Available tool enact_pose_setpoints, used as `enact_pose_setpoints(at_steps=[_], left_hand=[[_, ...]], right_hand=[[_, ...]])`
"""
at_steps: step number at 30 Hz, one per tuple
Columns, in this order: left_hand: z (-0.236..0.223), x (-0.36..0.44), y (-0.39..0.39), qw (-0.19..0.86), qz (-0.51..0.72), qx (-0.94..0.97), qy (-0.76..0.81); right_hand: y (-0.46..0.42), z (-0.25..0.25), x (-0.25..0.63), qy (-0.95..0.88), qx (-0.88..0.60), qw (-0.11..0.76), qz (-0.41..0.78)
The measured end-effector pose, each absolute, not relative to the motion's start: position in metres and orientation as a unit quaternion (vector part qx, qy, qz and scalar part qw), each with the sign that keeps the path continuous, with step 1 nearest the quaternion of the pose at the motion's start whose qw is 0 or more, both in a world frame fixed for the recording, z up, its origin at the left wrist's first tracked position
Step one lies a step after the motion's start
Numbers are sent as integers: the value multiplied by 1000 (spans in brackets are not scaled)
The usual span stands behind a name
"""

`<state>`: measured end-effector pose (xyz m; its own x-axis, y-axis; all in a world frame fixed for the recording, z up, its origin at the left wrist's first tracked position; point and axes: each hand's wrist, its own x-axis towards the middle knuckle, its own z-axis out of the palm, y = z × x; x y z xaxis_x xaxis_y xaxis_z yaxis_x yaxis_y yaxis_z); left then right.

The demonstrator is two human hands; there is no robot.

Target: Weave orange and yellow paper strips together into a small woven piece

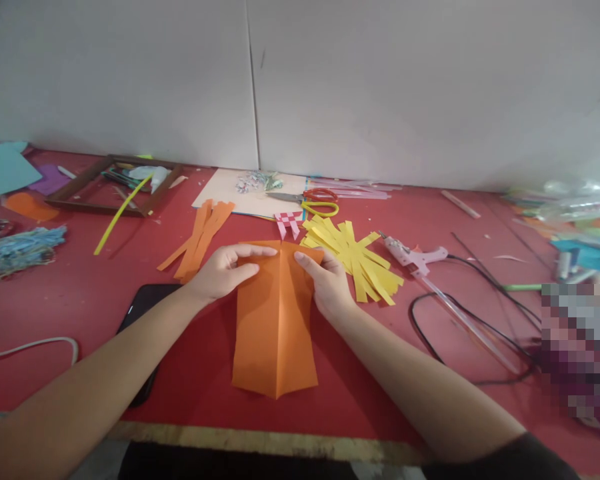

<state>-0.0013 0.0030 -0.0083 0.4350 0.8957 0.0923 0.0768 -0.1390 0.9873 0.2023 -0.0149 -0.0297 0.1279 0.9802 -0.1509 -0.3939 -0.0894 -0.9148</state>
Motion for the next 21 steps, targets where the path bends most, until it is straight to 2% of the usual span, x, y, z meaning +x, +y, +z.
enact_pose_setpoints(at_steps=[12,21], left_hand=[[-5,1,2,565,359,625,401],[-2,0,1,524,356,640,435]], right_hand=[[-16,-28,201,-313,-453,598,583],[-16,-29,200,-317,-441,605,582]])
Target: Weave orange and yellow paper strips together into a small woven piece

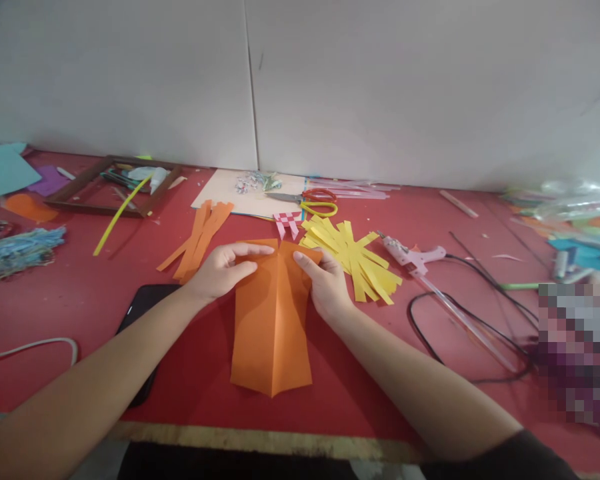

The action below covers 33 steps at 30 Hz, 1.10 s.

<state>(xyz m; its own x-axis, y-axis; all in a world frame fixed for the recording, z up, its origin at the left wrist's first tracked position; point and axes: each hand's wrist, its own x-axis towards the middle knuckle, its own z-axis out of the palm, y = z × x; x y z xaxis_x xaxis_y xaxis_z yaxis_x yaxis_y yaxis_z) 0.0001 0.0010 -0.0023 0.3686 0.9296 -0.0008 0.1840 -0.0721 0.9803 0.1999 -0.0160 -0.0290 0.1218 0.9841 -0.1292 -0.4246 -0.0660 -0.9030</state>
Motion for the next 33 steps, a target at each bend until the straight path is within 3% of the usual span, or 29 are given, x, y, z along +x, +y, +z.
enact_pose_setpoints(at_steps=[19,26,33], left_hand=[[-1,-4,6,444,368,695,429],[-5,-3,5,479,395,680,390],[1,-4,4,475,338,705,405]], right_hand=[[-17,-24,198,-302,-449,614,575],[-15,-28,199,-286,-445,623,577],[-14,-24,200,-278,-481,618,556]])
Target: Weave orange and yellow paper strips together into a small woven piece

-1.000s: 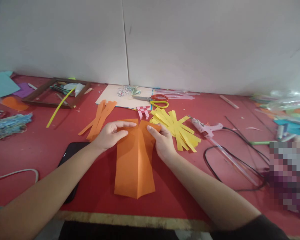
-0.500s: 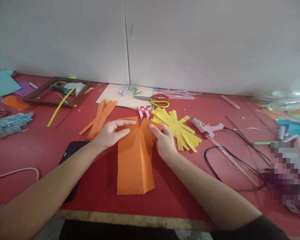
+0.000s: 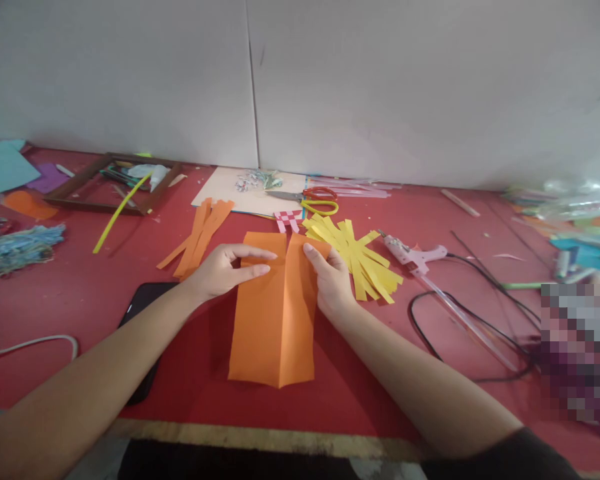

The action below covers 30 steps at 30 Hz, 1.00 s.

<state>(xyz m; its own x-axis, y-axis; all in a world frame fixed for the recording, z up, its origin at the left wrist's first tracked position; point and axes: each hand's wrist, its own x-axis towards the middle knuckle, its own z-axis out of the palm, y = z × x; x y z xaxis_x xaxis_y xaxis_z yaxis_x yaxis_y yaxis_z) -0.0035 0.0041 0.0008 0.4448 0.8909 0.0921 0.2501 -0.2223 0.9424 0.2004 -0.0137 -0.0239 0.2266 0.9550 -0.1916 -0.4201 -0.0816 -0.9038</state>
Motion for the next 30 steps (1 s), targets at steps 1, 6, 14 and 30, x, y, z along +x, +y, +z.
enact_pose_setpoints(at_steps=[1,6,14,30], left_hand=[[1,-4,4,476,335,704,408],[1,-4,4,460,359,691,426],[0,-4,5,459,388,673,431],[0,-3,5,456,392,665,442]], right_hand=[[-14,-24,200,-279,-481,619,555],[-15,-29,200,-308,-457,606,574],[-17,-29,200,-316,-440,600,589],[-17,-28,198,-306,-440,604,590]])
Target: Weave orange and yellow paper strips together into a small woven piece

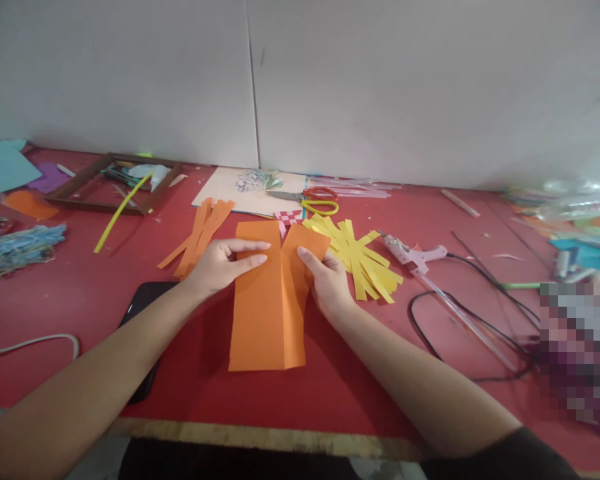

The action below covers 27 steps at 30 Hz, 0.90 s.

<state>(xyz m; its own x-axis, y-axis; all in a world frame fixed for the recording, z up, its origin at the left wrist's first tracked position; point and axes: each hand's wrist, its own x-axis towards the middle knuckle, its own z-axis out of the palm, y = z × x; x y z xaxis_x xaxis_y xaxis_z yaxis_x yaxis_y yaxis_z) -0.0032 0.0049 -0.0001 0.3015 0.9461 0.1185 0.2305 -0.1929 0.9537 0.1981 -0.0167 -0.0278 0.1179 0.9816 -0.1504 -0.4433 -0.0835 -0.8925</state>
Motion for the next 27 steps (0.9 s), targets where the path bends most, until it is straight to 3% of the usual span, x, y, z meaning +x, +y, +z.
enact_pose_setpoints(at_steps=[27], left_hand=[[-4,-6,8,481,330,704,406]], right_hand=[[-12,-29,201,-304,-436,618,580]])
